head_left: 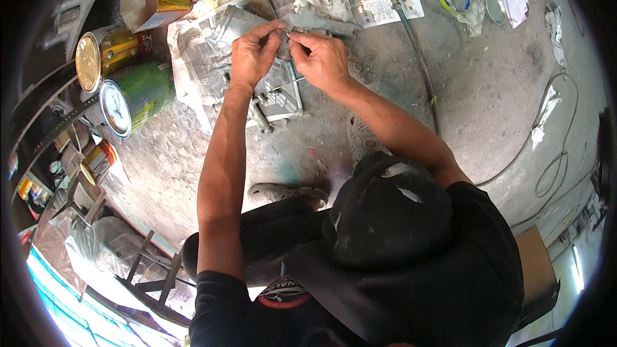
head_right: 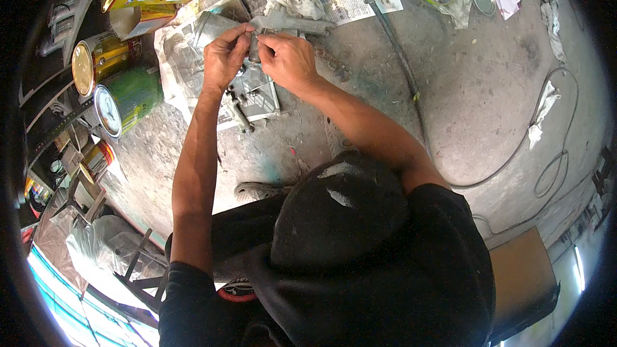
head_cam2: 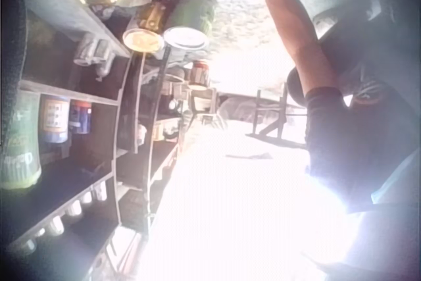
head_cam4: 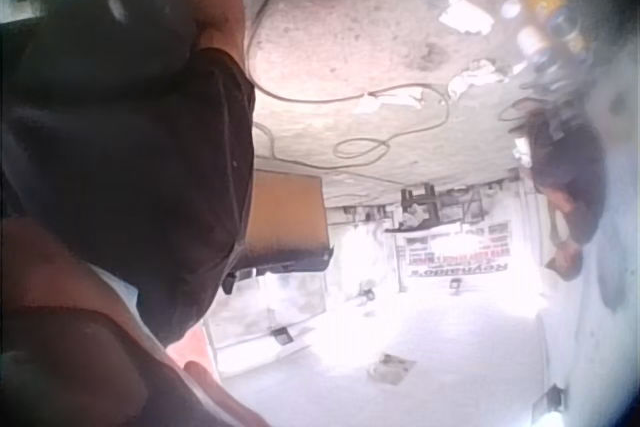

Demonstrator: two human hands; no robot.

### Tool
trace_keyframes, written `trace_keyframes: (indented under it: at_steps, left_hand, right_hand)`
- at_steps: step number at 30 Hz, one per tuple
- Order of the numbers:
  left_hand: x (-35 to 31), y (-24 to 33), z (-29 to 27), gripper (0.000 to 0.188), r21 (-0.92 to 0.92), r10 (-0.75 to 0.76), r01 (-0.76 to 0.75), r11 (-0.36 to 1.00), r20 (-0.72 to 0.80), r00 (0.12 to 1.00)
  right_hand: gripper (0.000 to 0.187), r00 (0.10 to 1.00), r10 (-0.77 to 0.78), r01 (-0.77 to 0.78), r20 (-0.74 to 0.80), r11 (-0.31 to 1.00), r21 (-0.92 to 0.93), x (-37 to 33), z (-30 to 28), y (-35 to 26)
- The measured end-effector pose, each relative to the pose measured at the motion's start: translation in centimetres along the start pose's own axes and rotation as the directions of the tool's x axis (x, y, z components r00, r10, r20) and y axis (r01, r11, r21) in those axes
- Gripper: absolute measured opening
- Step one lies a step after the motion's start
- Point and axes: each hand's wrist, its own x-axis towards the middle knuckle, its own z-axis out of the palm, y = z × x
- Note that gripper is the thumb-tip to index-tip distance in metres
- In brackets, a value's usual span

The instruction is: The person assembles a paint sprayer by hand, attaching the nozzle and fluid tip, inserting a needle, and securing the paint cup. The person then wipes the exterior of the sprayer with a cloth.

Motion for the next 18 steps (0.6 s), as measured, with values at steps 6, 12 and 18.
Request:
trace_keyframes:
  at_steps: [6,12,18]
  left_hand:
    - [-0.1,0.2,0.1,0.021,0.014,-0.002,0.002,1.0,0.002,1.0]
    - [-0.1,0.5,0.1,0.02,0.032,0.046,-0.046,0.998,0.02,0.999]
    - [-0.2,0.5,0.0,0.021,0.047,0.056,-0.057,0.997,0.022,0.998]
  right_hand:
    - [0.019,1.0,0.016,-0.016,0.021,1.0,-0.027,0.1,0.0,-0.2]
    - [0.019,1.0,0.001,-0.002,-0.008,0.999,-0.038,-0.1,0.4,0.3]
    - [0.018,1.0,-0.004,0.004,-0.026,1.0,-0.029,-0.3,0.6,0.2]
